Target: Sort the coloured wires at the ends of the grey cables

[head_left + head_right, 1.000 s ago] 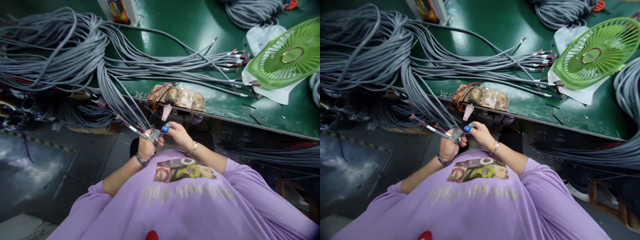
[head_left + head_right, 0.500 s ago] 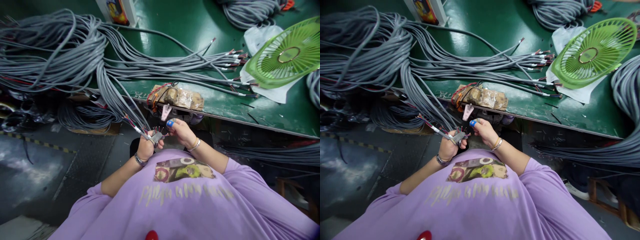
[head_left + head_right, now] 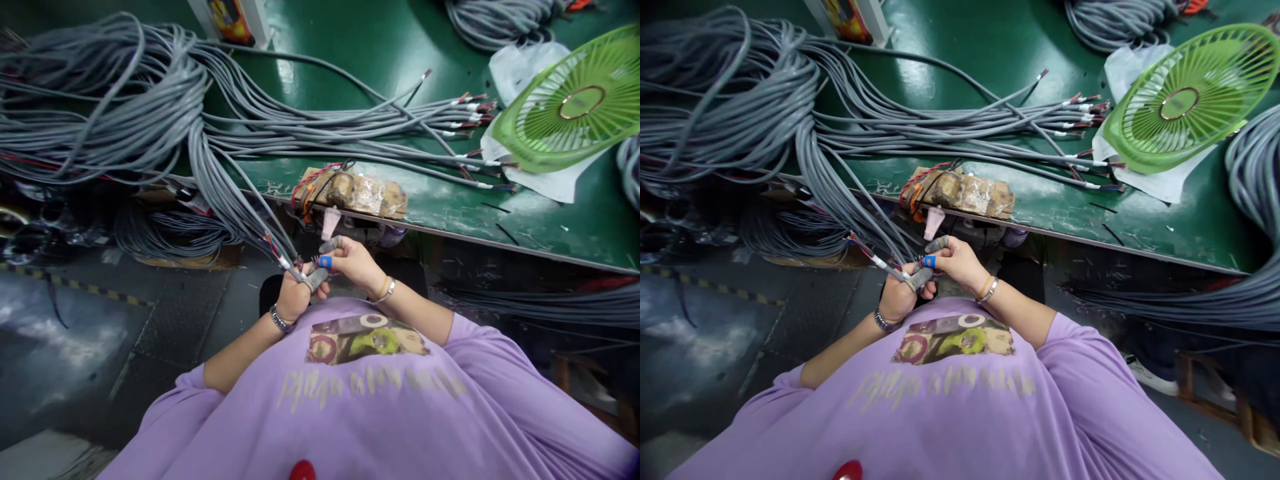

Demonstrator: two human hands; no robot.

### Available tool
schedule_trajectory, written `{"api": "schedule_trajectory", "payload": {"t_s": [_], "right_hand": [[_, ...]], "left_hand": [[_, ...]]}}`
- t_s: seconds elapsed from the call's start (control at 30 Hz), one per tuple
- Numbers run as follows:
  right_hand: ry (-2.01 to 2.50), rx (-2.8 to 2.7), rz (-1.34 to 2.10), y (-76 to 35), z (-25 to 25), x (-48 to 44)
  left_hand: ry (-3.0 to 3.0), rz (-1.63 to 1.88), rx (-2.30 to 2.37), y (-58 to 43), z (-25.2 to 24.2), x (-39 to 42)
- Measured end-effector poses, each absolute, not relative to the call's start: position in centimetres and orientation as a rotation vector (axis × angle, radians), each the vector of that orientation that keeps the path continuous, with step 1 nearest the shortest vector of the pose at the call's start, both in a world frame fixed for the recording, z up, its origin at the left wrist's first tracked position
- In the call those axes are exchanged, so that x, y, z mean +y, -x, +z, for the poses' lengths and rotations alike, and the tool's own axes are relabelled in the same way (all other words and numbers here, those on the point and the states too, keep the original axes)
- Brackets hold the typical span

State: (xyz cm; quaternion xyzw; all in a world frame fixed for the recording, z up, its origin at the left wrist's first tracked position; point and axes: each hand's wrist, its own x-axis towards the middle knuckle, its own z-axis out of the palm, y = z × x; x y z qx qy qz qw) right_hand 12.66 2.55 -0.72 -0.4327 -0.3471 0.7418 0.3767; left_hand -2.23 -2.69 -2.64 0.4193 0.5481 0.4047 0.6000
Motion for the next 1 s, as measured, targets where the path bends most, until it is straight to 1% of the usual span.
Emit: {"api": "schedule_trajectory", "payload": {"t_s": [0.2, 0.33, 0.47, 0.53, 0.6, 0.8, 1.0], "right_hand": [[1.141, -0.819, 1.804, -12.4, -1.6, 2.5], [1.114, -0.641, 1.794, -13.2, -2.0, 3.3], [1.033, -0.504, 2.011, -14.0, -1.3, 4.7], [0.952, -0.548, 2.144, -14.0, -0.6, 5.3], [0.906, -0.615, 2.188, -13.7, 0.1, 5.8], [0.906, -0.635, 2.037, -12.9, 0.3, 6.2], [0.927, -0.489, 2.034, -12.4, 0.1, 6.3]], "left_hand": [[-0.979, 0.983, 1.317, 2.0, -2.6, -2.8], [-0.885, 1.040, 1.220, 2.1, -1.6, -2.9], [-0.807, 1.073, 1.075, 2.2, 0.3, -2.3], [-0.796, 1.072, 1.048, 2.0, 1.1, -1.8], [-0.780, 1.074, 1.047, 1.7, 1.5, -1.2], [-0.739, 1.109, 1.081, 0.8, 1.3, -0.2], [-0.712, 1.101, 1.090, 0.6, 1.1, 0.2]]}}
